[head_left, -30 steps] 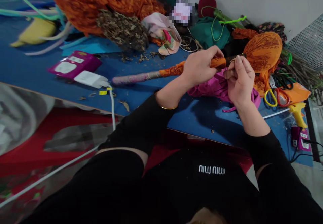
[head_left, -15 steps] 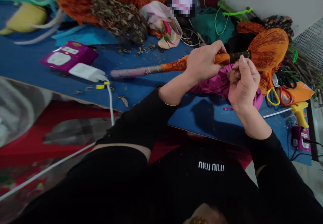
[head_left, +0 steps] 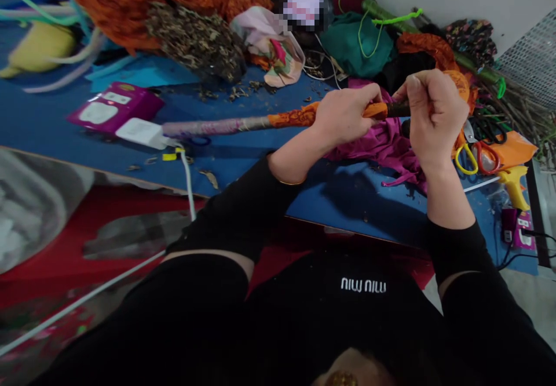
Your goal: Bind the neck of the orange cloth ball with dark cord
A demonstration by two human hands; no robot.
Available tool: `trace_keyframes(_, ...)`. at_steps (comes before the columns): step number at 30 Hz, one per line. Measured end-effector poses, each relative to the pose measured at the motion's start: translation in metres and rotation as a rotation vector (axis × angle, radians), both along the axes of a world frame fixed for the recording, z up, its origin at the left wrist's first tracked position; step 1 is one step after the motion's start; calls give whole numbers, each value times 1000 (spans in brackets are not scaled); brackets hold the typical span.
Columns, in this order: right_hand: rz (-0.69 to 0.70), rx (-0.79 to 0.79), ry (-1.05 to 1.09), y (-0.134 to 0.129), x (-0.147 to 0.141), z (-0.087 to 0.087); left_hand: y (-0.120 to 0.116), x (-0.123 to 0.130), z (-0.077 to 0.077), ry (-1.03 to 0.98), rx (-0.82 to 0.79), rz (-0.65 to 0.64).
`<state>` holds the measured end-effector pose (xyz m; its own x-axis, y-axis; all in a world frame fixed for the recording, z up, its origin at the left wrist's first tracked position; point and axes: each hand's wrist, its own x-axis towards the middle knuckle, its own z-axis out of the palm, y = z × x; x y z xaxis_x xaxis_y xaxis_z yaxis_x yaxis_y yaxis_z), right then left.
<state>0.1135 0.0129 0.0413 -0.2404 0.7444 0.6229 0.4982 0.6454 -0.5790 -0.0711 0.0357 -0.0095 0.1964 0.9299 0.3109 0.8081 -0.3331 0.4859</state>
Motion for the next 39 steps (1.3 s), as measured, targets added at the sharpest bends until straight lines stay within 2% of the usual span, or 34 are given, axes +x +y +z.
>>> trace_keyframes(2, -22, -25, -43, 2, 2, 0, -2, 2, 1, 21, -4, -8)
trace_keyframes(8, 46, -217, 158, 15, -3, -11, -11, 11, 13, 182, -103, 20)
trace_keyframes(11, 91, -222, 145, 25, -1, -18, -12, 12, 11, 184, -64, 1)
trace_keyframes(16, 42, -239, 89, 41, 3, -32, -13, 9, 2, 191, 35, -46)
trace_keyframes(20, 3, -229, 36, 49, 2, -37, -17, 14, 8, 304, 26, -24)
trace_keyframes(23, -48, -237, -5, 51, 1, -36, -22, 19, 16, 409, -13, -26)
trace_keyframes(26, -57, -244, -14, 51, 1, -34, -24, 21, 20, 429, -23, -61)
trace_keyframes(33, -21, -303, 106, 48, -4, -34, -24, 17, 19, 453, 9, -85)
trace_keyframes(36, 7, -325, 205, 43, -1, -22, -21, 13, 20, 405, 4, -55)
trace_keyframes(39, 19, -373, 174, 36, 20, 0, -18, 8, 22, 326, -5, -18)
